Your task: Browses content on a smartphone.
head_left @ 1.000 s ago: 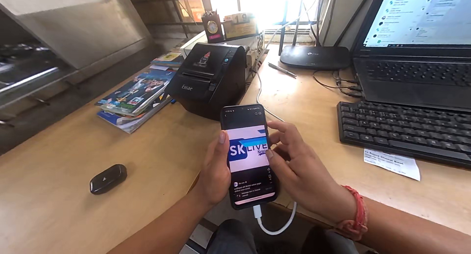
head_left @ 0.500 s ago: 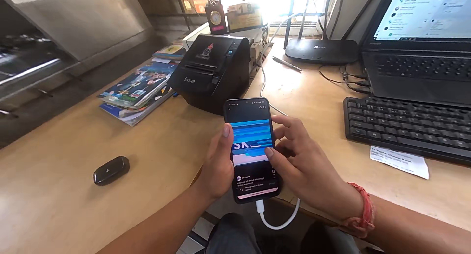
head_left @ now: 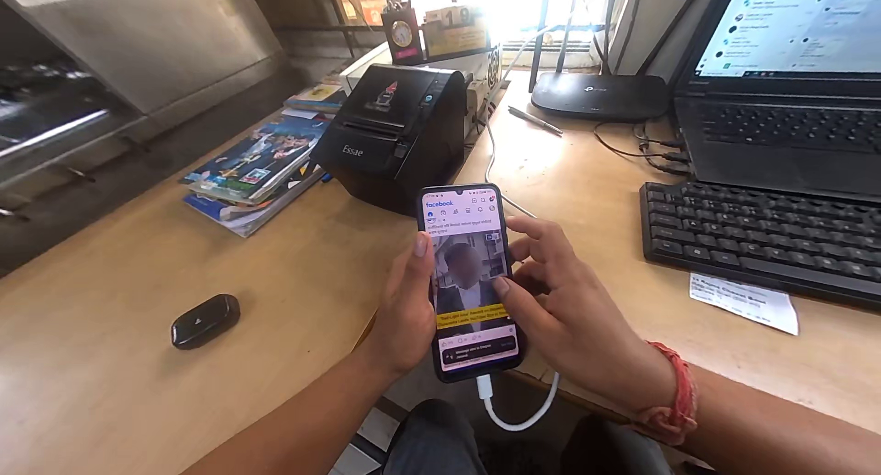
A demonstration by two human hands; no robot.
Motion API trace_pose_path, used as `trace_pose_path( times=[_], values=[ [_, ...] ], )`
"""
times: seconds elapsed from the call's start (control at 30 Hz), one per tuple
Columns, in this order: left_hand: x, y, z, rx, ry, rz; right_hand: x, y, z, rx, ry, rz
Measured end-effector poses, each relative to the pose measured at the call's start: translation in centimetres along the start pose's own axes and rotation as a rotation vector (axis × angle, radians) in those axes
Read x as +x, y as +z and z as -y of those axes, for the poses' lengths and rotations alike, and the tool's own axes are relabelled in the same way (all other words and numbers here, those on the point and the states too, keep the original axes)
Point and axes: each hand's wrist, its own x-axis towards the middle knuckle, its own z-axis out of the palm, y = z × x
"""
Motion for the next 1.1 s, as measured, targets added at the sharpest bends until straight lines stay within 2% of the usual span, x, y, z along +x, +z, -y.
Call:
trace_pose_path(
  times=[0.37, 0.53, 0.73, 1.1],
  values=[
    [-0.08, 0.07, -0.02, -0.017, -0.014, -0.009, -0.01, -0.06, 0.0, 0.007, -0.001, 0.004],
    [-0.03, 0.09, -0.11, -0.025, 0.004, -0.008, -0.08, 0.02, -0.17, 0.032, 0.024, 0.074],
    [-0.13, 0.09, -0.1, -0.014, -0.015, 0.007, -0.01, -0.08, -0.05, 0.003, -0.004, -0.019],
    [-0.11, -0.04, 0.07, -0.07, -0.035, 0.012, -0.04, 0.1, -0.1, 0.061, 0.022, 0.019]
  ],
)
